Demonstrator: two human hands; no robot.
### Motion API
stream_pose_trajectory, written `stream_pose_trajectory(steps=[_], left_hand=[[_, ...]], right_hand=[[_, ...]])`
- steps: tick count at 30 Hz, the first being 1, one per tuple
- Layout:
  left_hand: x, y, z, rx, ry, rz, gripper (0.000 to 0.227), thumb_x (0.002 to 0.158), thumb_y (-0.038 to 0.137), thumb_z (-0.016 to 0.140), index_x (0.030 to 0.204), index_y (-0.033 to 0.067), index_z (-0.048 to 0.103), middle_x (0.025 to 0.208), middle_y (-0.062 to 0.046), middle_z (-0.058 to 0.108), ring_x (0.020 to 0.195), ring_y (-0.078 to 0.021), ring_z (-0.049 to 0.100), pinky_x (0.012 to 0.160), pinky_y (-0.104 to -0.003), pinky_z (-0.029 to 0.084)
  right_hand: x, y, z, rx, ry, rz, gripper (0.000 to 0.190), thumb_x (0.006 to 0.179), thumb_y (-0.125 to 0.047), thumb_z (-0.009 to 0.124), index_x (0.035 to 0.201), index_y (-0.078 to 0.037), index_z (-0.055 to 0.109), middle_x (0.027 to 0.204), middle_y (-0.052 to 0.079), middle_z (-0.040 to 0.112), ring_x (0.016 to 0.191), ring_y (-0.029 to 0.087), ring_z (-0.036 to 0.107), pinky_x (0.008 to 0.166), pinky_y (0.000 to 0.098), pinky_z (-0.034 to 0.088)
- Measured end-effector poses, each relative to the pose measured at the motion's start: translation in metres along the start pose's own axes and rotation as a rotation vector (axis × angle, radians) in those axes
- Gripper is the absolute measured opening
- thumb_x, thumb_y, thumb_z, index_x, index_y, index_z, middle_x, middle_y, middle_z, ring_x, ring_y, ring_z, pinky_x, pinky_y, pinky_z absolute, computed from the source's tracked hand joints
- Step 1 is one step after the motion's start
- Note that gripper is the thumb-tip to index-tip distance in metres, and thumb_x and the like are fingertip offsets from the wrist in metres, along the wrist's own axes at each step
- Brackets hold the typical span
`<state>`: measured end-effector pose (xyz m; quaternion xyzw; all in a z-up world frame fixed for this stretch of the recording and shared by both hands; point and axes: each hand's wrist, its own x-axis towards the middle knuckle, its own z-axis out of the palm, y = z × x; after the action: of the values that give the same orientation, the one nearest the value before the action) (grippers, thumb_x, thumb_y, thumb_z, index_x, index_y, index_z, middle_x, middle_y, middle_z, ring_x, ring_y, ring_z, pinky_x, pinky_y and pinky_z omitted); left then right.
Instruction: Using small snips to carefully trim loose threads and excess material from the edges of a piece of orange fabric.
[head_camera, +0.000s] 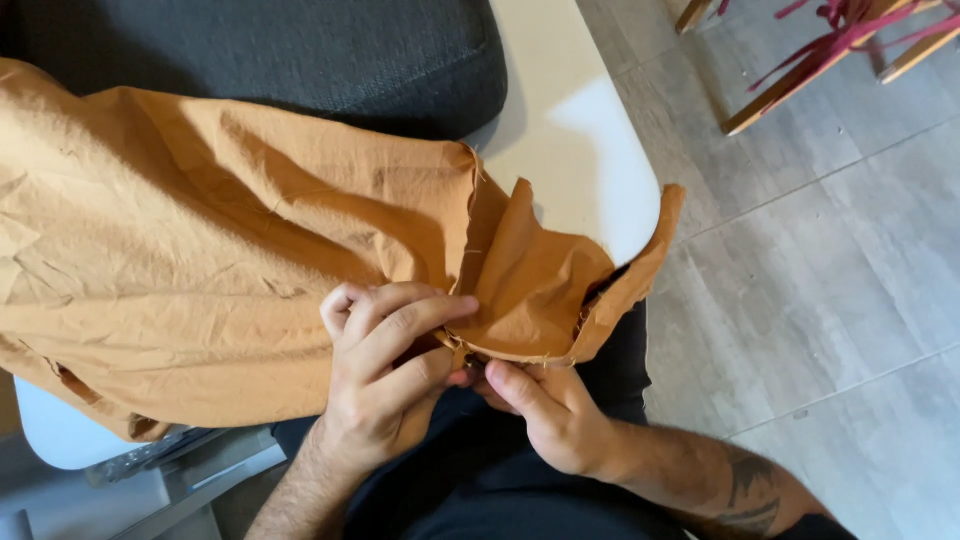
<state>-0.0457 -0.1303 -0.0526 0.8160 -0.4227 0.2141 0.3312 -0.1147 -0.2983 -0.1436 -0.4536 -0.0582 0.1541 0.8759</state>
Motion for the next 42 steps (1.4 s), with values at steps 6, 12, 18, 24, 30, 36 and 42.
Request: stream_pose_trajectory(steps=[6,12,18,24,30,36,42], left_hand=[[0.000,0.000,-0.001,0.011,0.030,0.011,0.034,0.104,0.018,0.048,0.071,0.0108,0.051,0.112,-0.013,0.073,0.094,-0.0277,0.067,0.089,-0.044,0.028],[-0.004,0.001,-0.001,0.023,0.016,0.012,0.031,0.103,0.013,0.049,0.072,0.0107,0.051,0.113,-0.012,0.073,0.096,-0.0272,0.067,0.091,-0.044,0.029],[-0.008,0.001,0.002,0.051,0.019,0.021,0.027,0.099,0.006,0.055,0.073,0.0108,0.053,0.111,-0.008,0.074,0.098,-0.0263,0.068,0.092,-0.045,0.028],[-0.011,0.003,-0.001,0.170,-0.016,0.052,0.034,0.105,0.010,0.041,0.076,0.0105,0.057,0.117,-0.014,0.072,0.103,-0.0282,0.070,0.095,-0.044,0.030],[-0.021,0.000,0.003,0.253,0.102,-0.023,0.029,0.103,0.014,0.058,0.074,0.0106,0.055,0.130,-0.019,0.063,0.113,-0.0337,0.068,0.092,-0.043,0.033],[-0.026,0.006,0.006,0.212,0.086,-0.016,0.020,0.100,0.012,0.061,0.081,0.0115,0.065,0.130,-0.019,0.062,0.115,-0.0344,0.066,0.095,-0.047,0.034],[-0.035,0.008,0.008,0.233,0.033,-0.022,0.029,0.104,0.017,0.059,0.075,0.0154,0.059,0.135,-0.016,0.062,0.119,-0.0315,0.067,0.107,-0.048,0.031]], right_hand=[[-0.001,0.005,-0.003,-0.090,0.052,0.029,0.048,0.105,-0.032,0.046,0.134,0.005,0.058,0.123,0.019,0.072,0.115,0.028,0.071,0.097,0.0371,0.062],[-0.003,0.014,-0.007,-0.109,-0.006,-0.081,0.043,0.108,-0.032,0.045,0.114,0.006,0.065,0.098,0.011,0.069,0.075,0.014,0.059,0.060,0.0234,0.043],[-0.002,0.014,-0.009,-0.060,0.053,-0.088,0.036,0.104,-0.034,0.053,0.099,0.000,0.063,0.104,0.013,0.066,0.100,0.023,0.066,0.082,0.0293,0.058],[0.004,-0.004,-0.003,-0.237,0.083,-0.089,0.031,0.103,-0.029,0.058,0.088,-0.002,0.064,0.086,0.006,0.065,0.078,0.015,0.062,0.069,0.0236,0.052],[-0.002,0.010,-0.013,-0.183,0.005,-0.545,0.046,0.108,-0.037,0.059,0.090,0.005,0.060,0.073,0.014,0.059,0.061,0.024,0.053,0.060,0.0341,0.045],[0.025,-0.008,-0.004,-0.485,0.348,-0.524,0.068,0.086,-0.073,0.066,0.063,-0.016,0.038,0.059,-0.003,0.041,0.057,0.010,0.041,0.057,0.0255,0.033],[0.038,-0.010,-0.004,-0.526,0.466,-0.419,0.041,0.090,-0.012,0.067,0.057,-0.014,0.042,0.053,-0.003,0.046,0.052,0.008,0.042,0.053,0.0263,0.036]])
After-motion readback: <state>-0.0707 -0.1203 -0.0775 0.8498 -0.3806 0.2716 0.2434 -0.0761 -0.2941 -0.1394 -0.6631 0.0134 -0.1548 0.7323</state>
